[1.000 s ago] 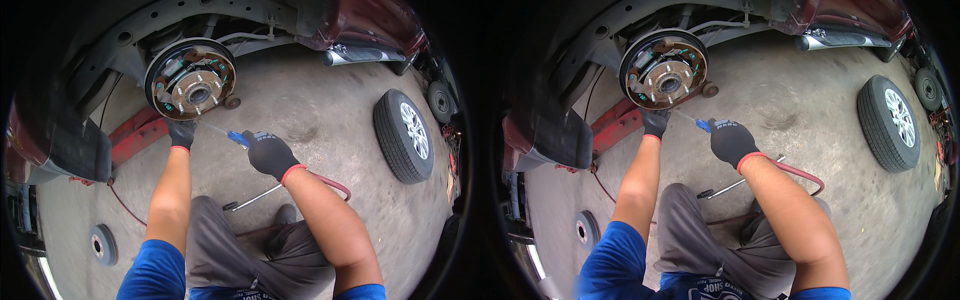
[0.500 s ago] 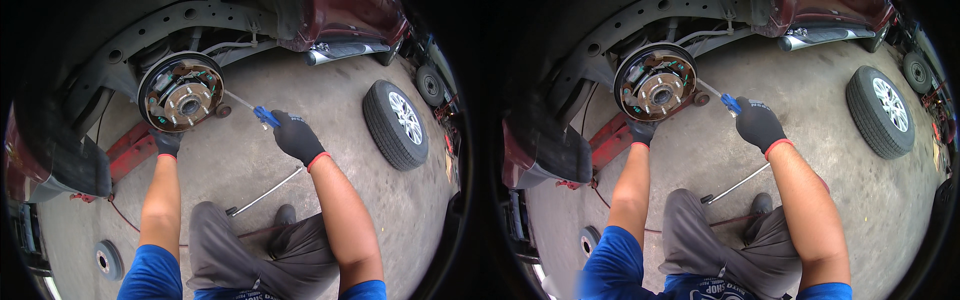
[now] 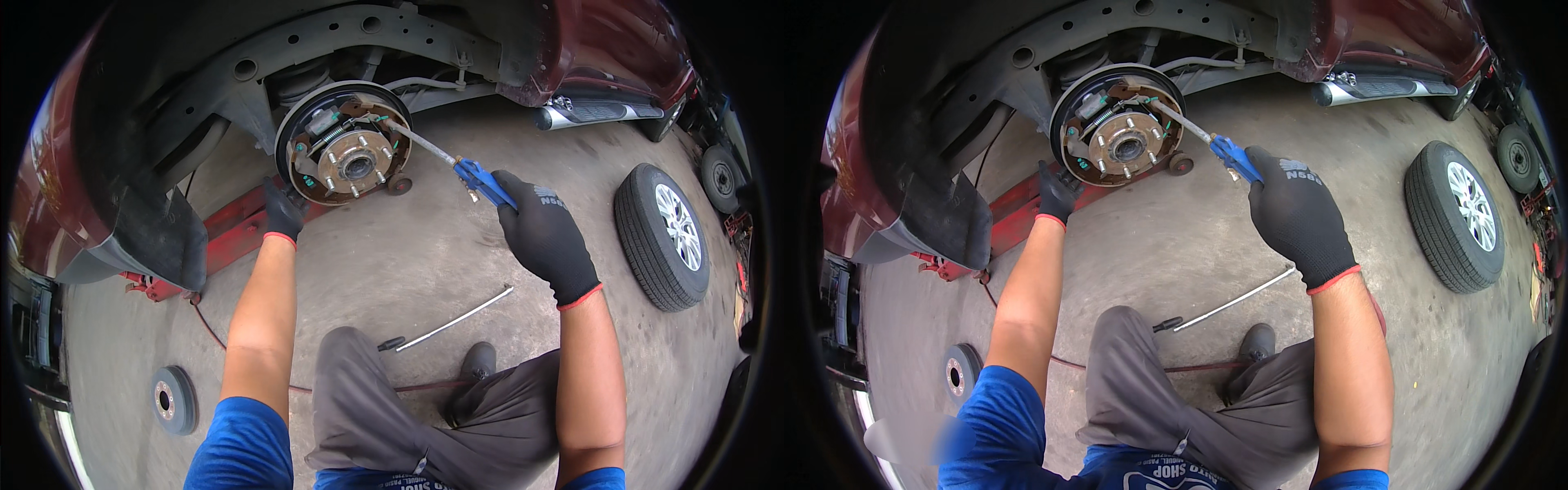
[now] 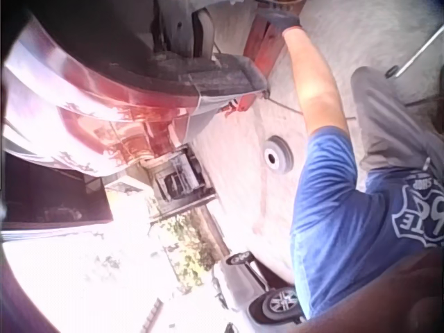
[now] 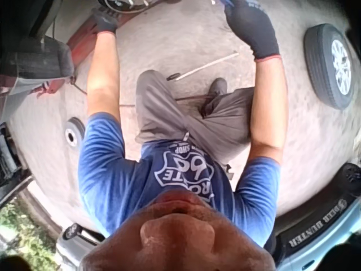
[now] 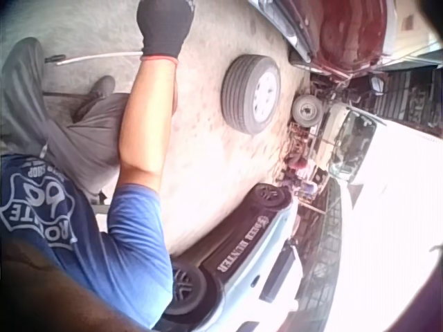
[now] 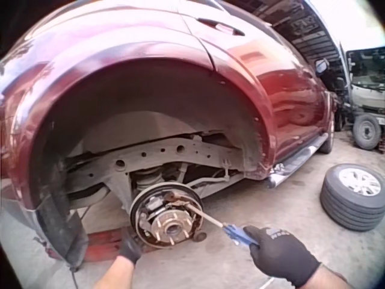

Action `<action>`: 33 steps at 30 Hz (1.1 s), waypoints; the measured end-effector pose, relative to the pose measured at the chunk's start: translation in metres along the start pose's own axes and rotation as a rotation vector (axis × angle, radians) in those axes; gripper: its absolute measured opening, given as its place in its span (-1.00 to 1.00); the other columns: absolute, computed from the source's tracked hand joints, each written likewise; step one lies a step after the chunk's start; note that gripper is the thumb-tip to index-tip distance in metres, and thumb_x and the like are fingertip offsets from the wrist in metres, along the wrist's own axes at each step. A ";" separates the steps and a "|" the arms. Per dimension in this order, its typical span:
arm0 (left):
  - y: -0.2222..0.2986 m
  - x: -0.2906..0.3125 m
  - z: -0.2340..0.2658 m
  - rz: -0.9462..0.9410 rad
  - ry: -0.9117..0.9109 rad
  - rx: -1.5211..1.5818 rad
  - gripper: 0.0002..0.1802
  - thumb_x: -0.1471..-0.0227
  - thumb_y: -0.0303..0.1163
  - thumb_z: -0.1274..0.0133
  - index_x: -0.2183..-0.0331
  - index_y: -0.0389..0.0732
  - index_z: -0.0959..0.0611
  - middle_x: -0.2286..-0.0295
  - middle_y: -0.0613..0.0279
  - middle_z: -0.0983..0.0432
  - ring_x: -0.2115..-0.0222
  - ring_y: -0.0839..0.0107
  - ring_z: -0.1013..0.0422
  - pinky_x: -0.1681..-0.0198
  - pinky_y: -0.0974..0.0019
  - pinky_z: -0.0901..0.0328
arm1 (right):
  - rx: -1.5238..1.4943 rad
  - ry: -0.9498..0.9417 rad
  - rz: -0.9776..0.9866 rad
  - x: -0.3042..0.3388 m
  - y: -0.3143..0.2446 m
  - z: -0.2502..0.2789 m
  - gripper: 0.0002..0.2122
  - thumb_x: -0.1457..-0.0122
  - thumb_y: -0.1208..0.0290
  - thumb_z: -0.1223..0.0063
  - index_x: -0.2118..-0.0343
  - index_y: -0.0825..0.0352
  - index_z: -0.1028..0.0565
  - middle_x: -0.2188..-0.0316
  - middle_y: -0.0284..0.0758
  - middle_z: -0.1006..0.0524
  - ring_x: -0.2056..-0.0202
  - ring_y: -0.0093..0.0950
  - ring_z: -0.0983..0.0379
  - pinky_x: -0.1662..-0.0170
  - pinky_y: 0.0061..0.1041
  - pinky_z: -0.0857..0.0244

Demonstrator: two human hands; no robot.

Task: The person cleans a brake rotor with compressed air, then cleans the brake assembly on the car hub. They install the cleaned rotor onto the hub and mount a tire onto the wheel studs.

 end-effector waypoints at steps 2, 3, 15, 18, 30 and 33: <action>0.005 0.006 -0.004 0.000 -0.012 -0.019 0.12 -0.20 0.53 0.38 -0.36 -0.26 -0.23 -0.33 -0.04 -0.20 -0.36 0.06 -0.09 -0.43 -0.04 0.21 | -0.016 0.001 0.005 -0.003 -0.003 -0.001 -0.67 -0.22 0.47 -0.04 -0.06 0.34 -0.51 0.24 -0.05 -0.63 0.17 -0.09 -0.58 0.06 -0.13 -0.45; 0.007 0.008 -0.004 0.002 0.007 -0.037 0.10 -0.21 0.53 0.40 -0.34 -0.27 -0.27 -0.31 -0.03 -0.22 -0.35 0.07 -0.10 -0.43 -0.04 0.20 | -0.013 -0.005 0.012 -0.006 -0.004 -0.001 -0.67 -0.23 0.47 -0.04 -0.06 0.33 -0.51 0.24 -0.05 -0.63 0.16 -0.09 -0.58 0.05 -0.13 -0.45; 0.052 0.015 -0.021 -0.360 0.061 -0.629 -0.09 -0.32 0.33 0.27 -0.06 -0.41 -0.58 0.01 -0.23 -0.57 -0.03 -0.08 -0.45 -0.12 0.02 -0.23 | 0.099 -0.258 0.013 -0.088 -0.049 0.057 -0.56 -0.20 0.47 -0.01 -0.17 0.31 -0.51 0.19 -0.04 -0.62 0.27 -0.22 -0.63 0.07 -0.23 -0.45; 0.061 0.027 -0.036 -0.549 0.101 -0.794 -0.16 -0.36 0.24 0.26 -0.02 -0.43 -0.62 0.03 -0.34 -0.56 -0.02 -0.20 -0.44 -0.08 0.01 -0.28 | 0.257 -0.256 0.117 -0.098 -0.078 0.060 -0.58 -0.21 0.47 -0.02 -0.16 0.27 -0.52 0.18 -0.04 -0.64 0.21 -0.16 -0.64 0.03 -0.19 -0.47; 0.057 0.016 -0.039 -0.705 0.045 -0.814 -0.31 -0.42 0.06 0.29 -0.05 -0.40 -0.58 0.00 -0.32 -0.54 -0.06 -0.20 -0.43 -0.10 -0.04 -0.27 | 0.469 -0.176 0.301 -0.084 -0.150 0.051 -0.63 -0.23 0.48 0.01 -0.11 0.23 -0.54 0.33 -0.08 -0.66 0.30 -0.15 -0.64 0.15 -0.18 -0.51; 0.049 -0.006 -0.023 -0.581 0.014 -0.506 -0.33 -0.44 0.05 0.28 -0.03 -0.40 -0.59 0.03 -0.18 -0.59 -0.01 0.00 -0.48 -0.07 0.03 -0.29 | 0.353 -0.077 0.425 -0.072 -0.158 0.041 -0.63 -0.22 0.49 0.00 -0.10 0.25 -0.54 0.37 -0.10 -0.64 0.32 -0.16 -0.62 0.20 -0.19 -0.49</action>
Point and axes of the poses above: each hand's wrist, its own x-axis away from the middle knuckle, its own z-axis out of the back of the hand, y = z × x, the point moved 4 cm from there along -x, towards the middle knuckle
